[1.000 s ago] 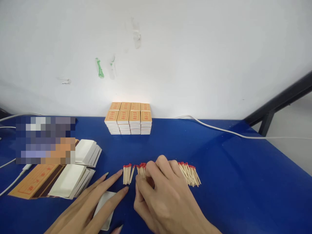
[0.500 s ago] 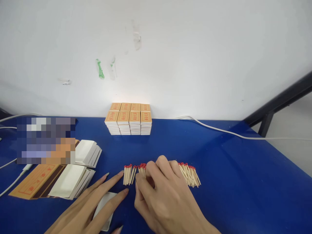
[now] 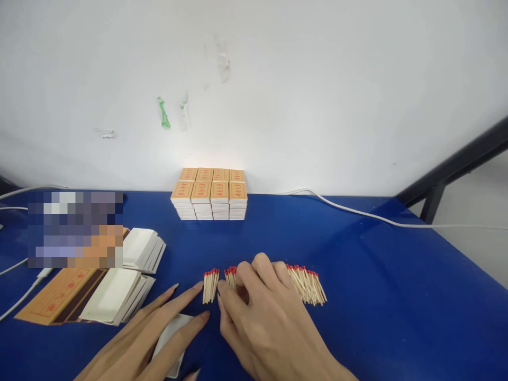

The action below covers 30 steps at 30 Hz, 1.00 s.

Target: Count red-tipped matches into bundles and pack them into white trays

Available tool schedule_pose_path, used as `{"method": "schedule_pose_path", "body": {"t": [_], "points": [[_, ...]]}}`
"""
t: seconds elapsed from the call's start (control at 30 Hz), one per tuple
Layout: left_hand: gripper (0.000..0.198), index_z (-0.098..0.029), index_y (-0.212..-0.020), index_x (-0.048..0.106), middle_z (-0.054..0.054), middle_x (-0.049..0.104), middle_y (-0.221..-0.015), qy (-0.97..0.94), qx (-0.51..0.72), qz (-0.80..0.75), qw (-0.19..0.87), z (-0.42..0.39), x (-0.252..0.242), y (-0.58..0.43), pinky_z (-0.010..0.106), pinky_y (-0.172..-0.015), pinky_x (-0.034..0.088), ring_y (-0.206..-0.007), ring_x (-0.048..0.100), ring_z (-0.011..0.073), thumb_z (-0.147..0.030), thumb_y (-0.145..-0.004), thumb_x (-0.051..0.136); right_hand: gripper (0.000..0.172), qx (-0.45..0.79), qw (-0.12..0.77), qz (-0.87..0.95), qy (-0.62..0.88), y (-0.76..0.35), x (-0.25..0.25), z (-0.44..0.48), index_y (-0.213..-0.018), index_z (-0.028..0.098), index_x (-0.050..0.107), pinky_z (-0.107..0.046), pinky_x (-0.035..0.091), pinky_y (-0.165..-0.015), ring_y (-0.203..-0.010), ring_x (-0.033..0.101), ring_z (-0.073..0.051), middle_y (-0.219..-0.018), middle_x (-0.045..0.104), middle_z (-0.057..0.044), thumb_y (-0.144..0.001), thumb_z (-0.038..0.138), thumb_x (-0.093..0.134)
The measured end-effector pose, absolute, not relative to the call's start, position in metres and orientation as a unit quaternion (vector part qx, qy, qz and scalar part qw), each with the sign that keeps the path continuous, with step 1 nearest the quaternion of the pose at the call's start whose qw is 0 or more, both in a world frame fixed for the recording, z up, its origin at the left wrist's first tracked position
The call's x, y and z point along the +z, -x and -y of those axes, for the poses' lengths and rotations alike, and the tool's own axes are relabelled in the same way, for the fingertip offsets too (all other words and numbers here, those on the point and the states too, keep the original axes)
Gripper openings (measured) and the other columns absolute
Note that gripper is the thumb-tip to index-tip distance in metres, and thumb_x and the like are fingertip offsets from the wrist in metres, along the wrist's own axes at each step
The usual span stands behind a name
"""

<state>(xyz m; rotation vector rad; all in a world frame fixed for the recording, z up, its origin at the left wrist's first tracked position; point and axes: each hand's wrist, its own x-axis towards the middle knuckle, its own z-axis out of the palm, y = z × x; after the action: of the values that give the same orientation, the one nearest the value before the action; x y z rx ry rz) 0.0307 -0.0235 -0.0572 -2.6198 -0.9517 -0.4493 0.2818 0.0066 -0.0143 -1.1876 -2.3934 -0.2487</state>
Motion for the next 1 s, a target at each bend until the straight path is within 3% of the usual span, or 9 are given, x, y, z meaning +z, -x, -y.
{"method": "schedule_pose_path", "body": {"t": [0.3, 0.63, 1.0], "points": [[0.050, -0.020, -0.148, 0.072, 0.021, 0.070, -0.153, 0.918, -0.152, 0.334, 0.154, 0.0250, -0.0574, -0.0297, 0.051, -0.084, 0.073, -0.123, 0.080, 0.0410, -0.023, -0.100, 0.058, 0.004, -0.089, 0.227, 0.869, 0.431, -0.2826, -0.0136, -0.0068, -0.095, 0.021, 0.074, -0.039, 0.029, -0.076, -0.084, 0.043, -0.024, -0.086, 0.059, -0.003, -0.096, 0.018, 0.072], [0.051, -0.020, -0.156, 0.064, 0.018, 0.067, -0.159, 0.911, -0.147, 0.362, 0.130, 0.0259, -0.0590, -0.0271, 0.047, -0.096, 0.071, -0.132, 0.076, 0.0381, -0.029, -0.106, 0.056, 0.014, -0.080, 0.264, 0.857, 0.435, -0.2819, -0.0123, -0.0066, -0.085, 0.020, 0.072, -0.039, 0.028, -0.073, -0.080, 0.042, -0.021, -0.079, 0.055, -0.001, -0.098, 0.015, 0.067], [0.054, -0.017, -0.162, 0.057, 0.021, 0.065, -0.160, 0.915, -0.131, 0.356, 0.138, 0.0261, -0.0590, -0.0247, 0.045, -0.097, 0.070, -0.132, 0.076, 0.0370, -0.033, -0.110, 0.051, 0.020, -0.082, 0.267, 0.855, 0.437, -0.2848, -0.0123, -0.0044, -0.083, 0.019, 0.072, -0.040, 0.029, -0.074, -0.081, 0.043, -0.021, -0.079, 0.056, -0.002, -0.101, 0.015, 0.064]]}}
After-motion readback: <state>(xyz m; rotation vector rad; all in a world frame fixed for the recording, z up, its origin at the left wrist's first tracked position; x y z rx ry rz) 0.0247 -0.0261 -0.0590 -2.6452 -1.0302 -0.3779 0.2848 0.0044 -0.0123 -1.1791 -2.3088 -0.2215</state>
